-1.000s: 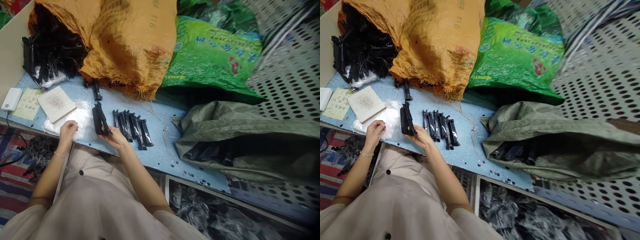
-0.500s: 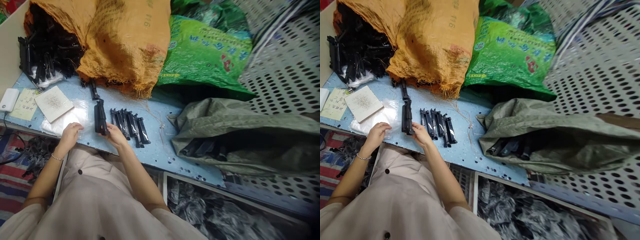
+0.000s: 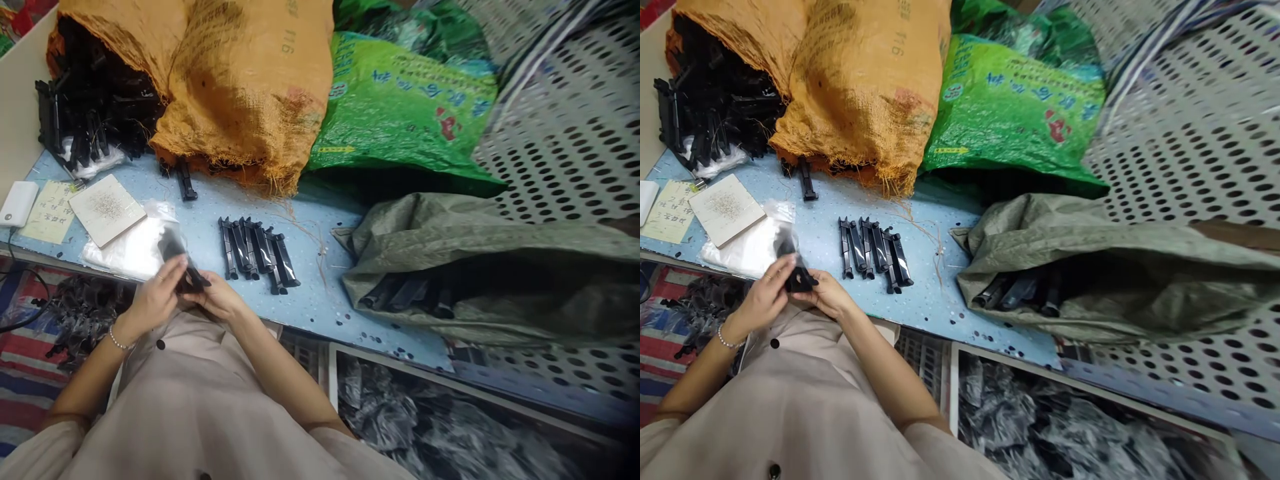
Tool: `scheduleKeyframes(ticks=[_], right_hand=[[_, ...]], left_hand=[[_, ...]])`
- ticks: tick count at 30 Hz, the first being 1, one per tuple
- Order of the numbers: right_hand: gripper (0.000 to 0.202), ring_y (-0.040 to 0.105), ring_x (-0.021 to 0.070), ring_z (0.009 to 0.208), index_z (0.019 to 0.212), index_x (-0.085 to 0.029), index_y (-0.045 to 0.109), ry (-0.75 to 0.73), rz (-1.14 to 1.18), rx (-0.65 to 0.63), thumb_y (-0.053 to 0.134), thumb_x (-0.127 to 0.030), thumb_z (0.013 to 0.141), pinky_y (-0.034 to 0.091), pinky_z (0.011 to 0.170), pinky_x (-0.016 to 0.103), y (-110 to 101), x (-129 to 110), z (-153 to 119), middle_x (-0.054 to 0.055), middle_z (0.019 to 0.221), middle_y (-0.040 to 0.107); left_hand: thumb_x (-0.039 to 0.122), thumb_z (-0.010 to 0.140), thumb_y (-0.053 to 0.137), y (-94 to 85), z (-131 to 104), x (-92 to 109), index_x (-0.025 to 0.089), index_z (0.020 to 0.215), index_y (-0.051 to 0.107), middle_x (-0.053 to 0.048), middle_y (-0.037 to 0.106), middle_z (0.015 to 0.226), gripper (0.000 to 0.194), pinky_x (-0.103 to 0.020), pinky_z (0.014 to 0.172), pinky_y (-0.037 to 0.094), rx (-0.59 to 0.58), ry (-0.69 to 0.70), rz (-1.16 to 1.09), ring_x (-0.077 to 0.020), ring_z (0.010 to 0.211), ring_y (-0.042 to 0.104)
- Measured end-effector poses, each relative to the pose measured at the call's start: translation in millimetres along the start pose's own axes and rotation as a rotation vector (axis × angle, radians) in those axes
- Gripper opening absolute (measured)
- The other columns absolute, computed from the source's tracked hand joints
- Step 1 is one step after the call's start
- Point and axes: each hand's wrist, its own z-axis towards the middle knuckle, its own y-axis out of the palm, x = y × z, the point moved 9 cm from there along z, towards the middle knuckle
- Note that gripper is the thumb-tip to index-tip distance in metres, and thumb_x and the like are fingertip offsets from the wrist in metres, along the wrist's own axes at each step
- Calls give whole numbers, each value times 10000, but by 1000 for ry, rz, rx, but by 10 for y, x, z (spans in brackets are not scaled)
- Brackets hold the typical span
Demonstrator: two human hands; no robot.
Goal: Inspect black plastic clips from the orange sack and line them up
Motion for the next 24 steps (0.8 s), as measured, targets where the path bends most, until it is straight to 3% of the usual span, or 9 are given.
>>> scheduleKeyframes(ticks=[3, 7, 9, 11, 14, 17, 19, 21, 24], right_hand=[[124, 607, 156, 841, 948, -195, 678, -261, -480, 129, 674, -282, 859, 541, 794, 286, 127, -272, -43, 22, 902, 663], [242, 611, 206, 935, 1123, -212, 684, -393, -877, -7, 577, -308, 928, 502, 861, 337, 311, -463, -204, 67, 1027, 675], [313, 595, 239, 994, 1222, -199, 653, -430, -1085, 199, 537, -325, 960, 480, 894, 374, 11, -703, -280, 119, 1129, 649], [341, 551, 293, 1052, 1251, -140, 629, -386, -1371, 576, 511, -280, 963, 450, 911, 426, -429, -982, -383, 187, 1186, 607], [350, 505, 352, 1076, 1235, -58, 608, -205, -1745, 812, 499, -201, 935, 428, 883, 459, -786, -1133, -403, 253, 1205, 575], [346, 517, 334, 1043, 1246, -74, 591, -203, -1906, 728, 505, -208, 938, 425, 859, 418, -729, -1058, -309, 236, 1199, 586], [344, 541, 312, 1025, 1262, -93, 576, -199, -1915, 665, 508, -224, 951, 431, 843, 384, -653, -976, -273, 215, 1170, 607], [327, 572, 300, 1022, 1258, -98, 574, -142, -1879, 631, 492, -218, 965, 444, 826, 363, -656, -908, -266, 202, 1150, 622], [299, 609, 294, 1037, 1227, -111, 597, -102, -1741, 626, 495, -215, 966, 460, 838, 363, -781, -888, -298, 190, 1158, 633]], left_hand=[[109, 924, 521, 79, -92, 166, 288, 1597, 262, -143, 440, 1549, 744, -442, 1158, 451, -114, 20, -69, -265, 1432, 456], [239, 907, 645, -497, -365, 152, 334, 1296, 657, -78, 686, 1201, 400, -388, 1025, 546, -11, -138, -81, -237, 1118, 669], [292, 891, 668, -858, -625, 1, 353, 1160, 727, -56, 707, 1138, 282, -361, 970, 561, -24, -290, -62, -239, 1055, 686], [361, 871, 673, -1039, -921, -279, 368, 1093, 749, -39, 715, 1117, 234, -340, 920, 568, -146, -439, -39, -246, 1048, 687], [360, 788, 704, -957, -1306, -971, 292, 959, 769, -59, 714, 1048, 195, -357, 913, 553, -346, -657, 89, -274, 1021, 687], [226, 685, 706, -759, -1569, -1801, 184, 813, 738, -131, 708, 1023, 139, -398, 974, 506, -385, -964, 322, -335, 1075, 674], [202, 669, 698, -617, -1665, -2171, 153, 791, 718, -174, 719, 1013, 133, -428, 976, 491, -386, -1117, 364, -378, 1113, 662], [213, 661, 714, -514, -1688, -2344, 140, 786, 707, -193, 735, 957, 145, -453, 935, 497, -393, -1175, 329, -410, 1098, 666], [238, 627, 769, -469, -1649, -2298, 148, 756, 703, -167, 752, 876, 172, -420, 857, 519, -418, -1174, 240, -388, 1010, 697]])
